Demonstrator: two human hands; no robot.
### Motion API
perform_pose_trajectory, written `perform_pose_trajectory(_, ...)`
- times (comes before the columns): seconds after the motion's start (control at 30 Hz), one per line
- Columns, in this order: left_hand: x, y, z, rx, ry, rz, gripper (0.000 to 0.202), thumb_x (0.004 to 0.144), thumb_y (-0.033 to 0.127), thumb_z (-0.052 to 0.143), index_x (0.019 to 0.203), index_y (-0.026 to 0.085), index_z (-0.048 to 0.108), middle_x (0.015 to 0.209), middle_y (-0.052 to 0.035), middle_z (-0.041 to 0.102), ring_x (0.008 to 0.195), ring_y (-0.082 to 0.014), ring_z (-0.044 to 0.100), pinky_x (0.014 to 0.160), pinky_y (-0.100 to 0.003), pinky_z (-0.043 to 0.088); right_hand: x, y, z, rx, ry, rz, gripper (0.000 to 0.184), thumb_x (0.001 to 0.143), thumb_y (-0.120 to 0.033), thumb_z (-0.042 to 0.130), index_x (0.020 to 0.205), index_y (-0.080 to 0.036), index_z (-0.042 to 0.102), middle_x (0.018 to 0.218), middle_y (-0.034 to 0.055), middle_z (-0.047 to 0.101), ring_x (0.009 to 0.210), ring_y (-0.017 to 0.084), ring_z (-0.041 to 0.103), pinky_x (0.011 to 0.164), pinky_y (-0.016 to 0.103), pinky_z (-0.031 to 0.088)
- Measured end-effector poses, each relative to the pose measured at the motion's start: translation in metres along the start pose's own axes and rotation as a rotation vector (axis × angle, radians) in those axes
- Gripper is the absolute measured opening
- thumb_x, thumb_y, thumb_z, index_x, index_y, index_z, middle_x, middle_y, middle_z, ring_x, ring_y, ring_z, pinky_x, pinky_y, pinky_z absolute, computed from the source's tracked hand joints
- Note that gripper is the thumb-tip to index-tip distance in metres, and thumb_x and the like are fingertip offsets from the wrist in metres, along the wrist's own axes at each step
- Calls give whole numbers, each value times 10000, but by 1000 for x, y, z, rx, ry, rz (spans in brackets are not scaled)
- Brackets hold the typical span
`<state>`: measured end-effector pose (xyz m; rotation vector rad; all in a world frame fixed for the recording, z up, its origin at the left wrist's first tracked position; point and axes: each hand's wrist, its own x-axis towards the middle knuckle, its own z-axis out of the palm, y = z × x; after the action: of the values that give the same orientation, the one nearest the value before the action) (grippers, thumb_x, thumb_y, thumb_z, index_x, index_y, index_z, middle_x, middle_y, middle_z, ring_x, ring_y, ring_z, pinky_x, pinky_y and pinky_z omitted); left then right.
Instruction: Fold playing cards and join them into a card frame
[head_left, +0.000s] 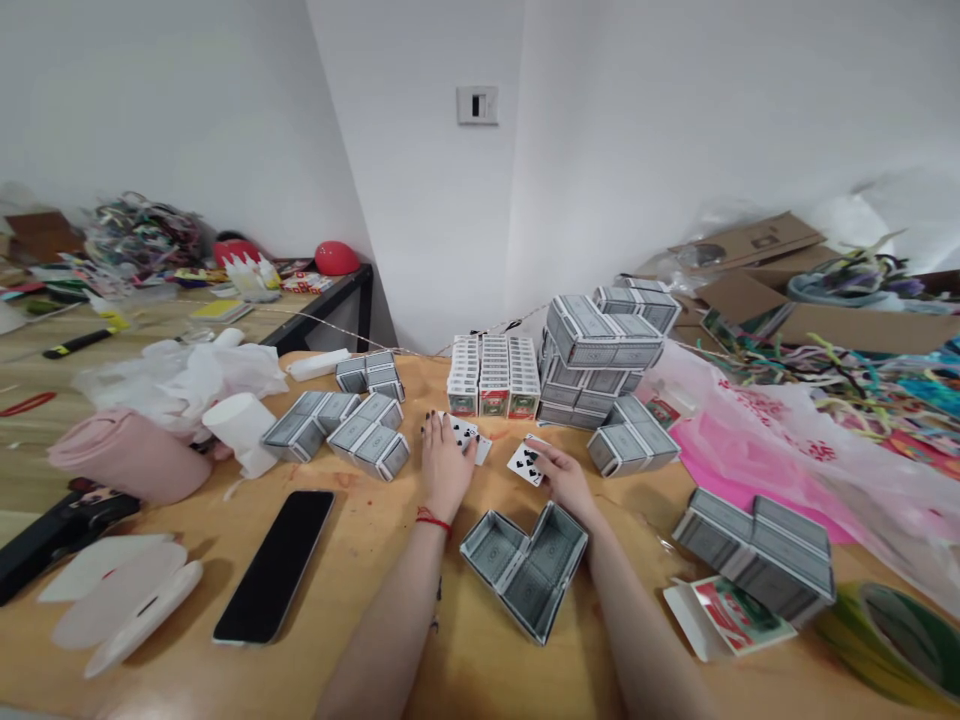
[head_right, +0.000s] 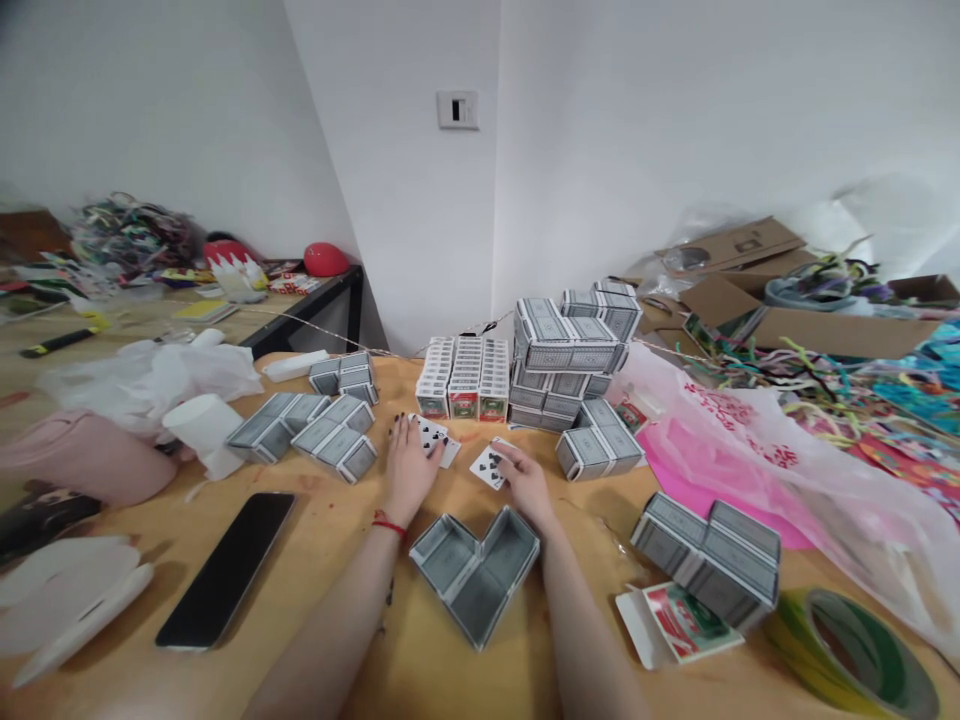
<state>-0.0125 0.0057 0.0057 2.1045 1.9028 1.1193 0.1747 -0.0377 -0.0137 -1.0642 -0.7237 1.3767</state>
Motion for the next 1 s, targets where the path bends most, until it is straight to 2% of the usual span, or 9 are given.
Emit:
perform_pose_trajectory(0.1,-2,-7,10,66,-77,3,575,740,344,513,1209,30,406,1285,-233,396,1229,-309,333,1023,-440,250,0,2,0,36,5,-58,490,574,-211,636,1062,-225,591,959,30,662,768,164,624,679,305,495)
perform_pose_trajectory(0.23,-3,-9,15,101,-88,40,525,778,358,458,1197,44,426,1276,-214,419,1226,-288,345,1026,-423,253,3,6,-1,70,51,-106,687,576,-198,635,1228,-275,434,1031,13,634,835,173,612,688,314,502)
perform_pose_trajectory(0.33,-1,-8,13,107,-85,44,480,808,342,419,1195,60,434,1272,-194,432,1218,-276,359,1013,-426,281,6,8,-3,95,63,-81,725,568,-191,650,1245,-278,404,1032,8,628,848,170,608,700,302,503)
perform_pose_trajectory(0.47,-3,-3,4,57,18,48,413,825,226,380,1209,87,441,1289,-162,419,1244,-271,313,1026,-459,260,5,9,-2,218,114,-61,710,563,-192,655,1219,-291,400,1028,5,617,864,185,603,705,341,515)
perform_pose_trajectory(0.57,-7,7,-8,-80,98,141,412,803,118,378,1197,187,478,1325,-76,388,1293,-235,212,1052,-460,232,2,8,1,274,159,-55,697,554,-190,661,1179,-323,382,958,-16,622,808,194,612,658,386,527)
perform_pose_trajectory(0.67,-13,18,-13,-270,9,336,425,749,32,413,1046,272,599,1338,7,368,1293,-205,214,1064,-434,240,0,6,3,253,164,-79,531,546,-206,672,1028,-285,466,876,-23,630,742,181,612,625,359,528)
perform_pose_trajectory(0.77,-18,25,-4,-461,-136,426,321,740,61,473,891,265,669,1365,20,325,1274,-216,260,1054,-435,263,-3,4,3,162,54,-35,357,572,-285,673,893,-231,528,810,0,642,657,169,603,557,308,513)
perform_pose_trajectory(0.9,-26,29,11,-649,-434,413,264,736,101,506,880,244,675,1380,3,305,1224,-195,357,1027,-358,323,-7,1,0,33,-37,31,299,611,-396,653,819,-196,576,702,10,647,539,142,569,494,262,469)
perform_pose_trajectory(1.0,-27,30,11,-716,-513,321,214,727,134,534,842,235,684,1367,-2,333,1208,-196,380,1024,-340,315,-7,1,-2,-39,-74,0,325,598,-404,667,834,-191,598,720,15,655,557,139,567,531,263,464)
